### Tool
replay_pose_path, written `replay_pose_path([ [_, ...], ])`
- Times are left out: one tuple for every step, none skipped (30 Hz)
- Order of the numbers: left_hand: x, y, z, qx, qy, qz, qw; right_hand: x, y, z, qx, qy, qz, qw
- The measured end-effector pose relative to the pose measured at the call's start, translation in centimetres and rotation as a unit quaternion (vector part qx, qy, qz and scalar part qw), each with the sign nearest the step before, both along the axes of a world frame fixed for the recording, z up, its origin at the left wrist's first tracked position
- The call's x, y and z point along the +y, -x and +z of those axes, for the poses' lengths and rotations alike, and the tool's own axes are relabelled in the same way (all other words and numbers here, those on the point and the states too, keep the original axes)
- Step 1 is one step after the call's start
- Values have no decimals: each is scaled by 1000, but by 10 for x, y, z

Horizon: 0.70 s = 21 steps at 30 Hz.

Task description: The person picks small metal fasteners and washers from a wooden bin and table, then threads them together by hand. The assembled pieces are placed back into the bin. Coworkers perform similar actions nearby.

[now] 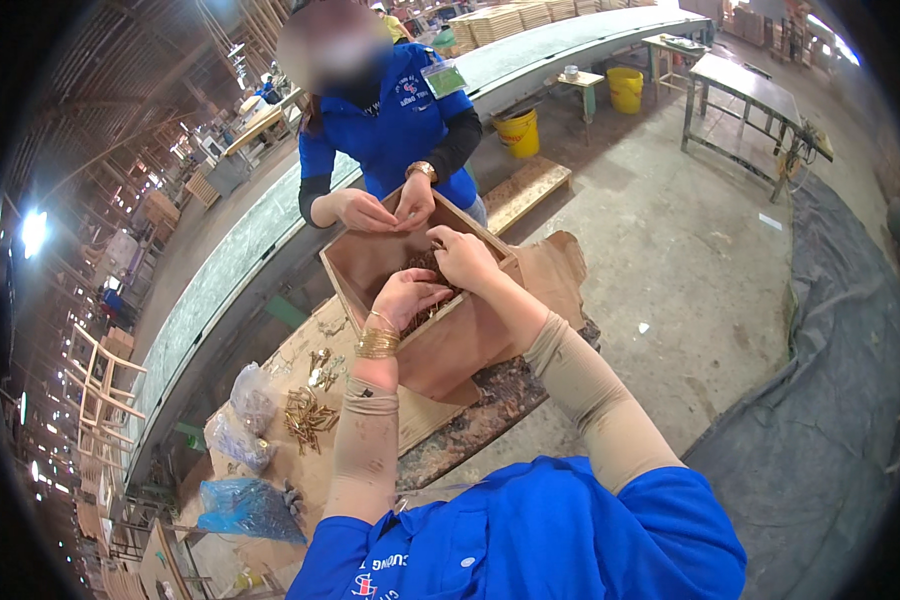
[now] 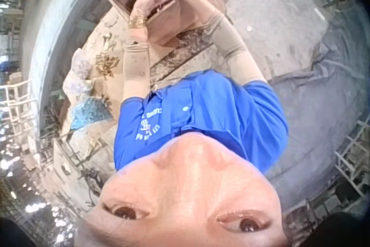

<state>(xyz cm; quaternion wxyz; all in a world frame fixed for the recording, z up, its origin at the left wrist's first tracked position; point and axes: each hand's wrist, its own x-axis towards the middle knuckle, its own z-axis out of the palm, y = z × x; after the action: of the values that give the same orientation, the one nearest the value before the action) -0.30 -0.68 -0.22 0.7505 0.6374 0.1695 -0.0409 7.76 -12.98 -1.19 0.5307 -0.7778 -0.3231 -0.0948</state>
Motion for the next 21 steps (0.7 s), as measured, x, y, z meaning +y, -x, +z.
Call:
replay_pose_path([
  [-1,0,-1,-12,-3,4,1000,0,0,0,12,-15,-1,1000],
  [-1,0,-1,-14,-2,0,1000,-1,0,0,24,-31,-1,999],
  [1,0,1,-18,-2,2,1000,-1,2,5,49,-16,14,999],
  [3,1,3,-21,-2,4,1000,-2,5,9,74,-1,30,997],
  [5,3,5,-29,-3,8,1000,-3,8,13,98,14,47,994],
  [3,4,7,-37,-4,6,999,-6,8,14,62,3,40,997],
  [1,5,10,-45,-5,5,999,-7,9,13,58,-8,41,997],
  [0,7,11,-43,-16,15,999,-7,10,13,54,-19,42,998],
  [0,8,15,-39,-31,9,999,-8,10,12,51,-26,42,997],
  [1,9,19,-36,-45,3,998,-9,8,12,45,-40,38,997],
  [1,10,23,-32,-60,-4,998,-11,7,10,39,-42,31,998],
  [3,9,25,-44,-70,-4,997,-11,5,12,29,-48,27,998],
  [1,10,24,-38,-56,1,998,-12,4,14,18,-54,24,998],
  [1,9,25,-47,-52,19,997,-13,3,14,37,-38,30,998],
  [0,8,22,-52,-45,36,997,-13,4,15,39,-43,42,997],
  [0,8,21,-50,-36,39,997,-13,5,17,41,-48,53,997],
  [1,8,19,-47,-28,41,998,-13,5,18,43,-54,64,996],
  [1,7,17,-44,-19,43,998,-12,7,17,61,-61,70,994],
  [1,6,15,-53,-16,42,998,-12,7,18,67,-75,76,992],
  [1,3,14,-63,-13,42,997,-11,6,19,74,-90,81,990],
  [0,2,14,-71,-10,40,997,-11,4,18,82,-106,86,987],
])
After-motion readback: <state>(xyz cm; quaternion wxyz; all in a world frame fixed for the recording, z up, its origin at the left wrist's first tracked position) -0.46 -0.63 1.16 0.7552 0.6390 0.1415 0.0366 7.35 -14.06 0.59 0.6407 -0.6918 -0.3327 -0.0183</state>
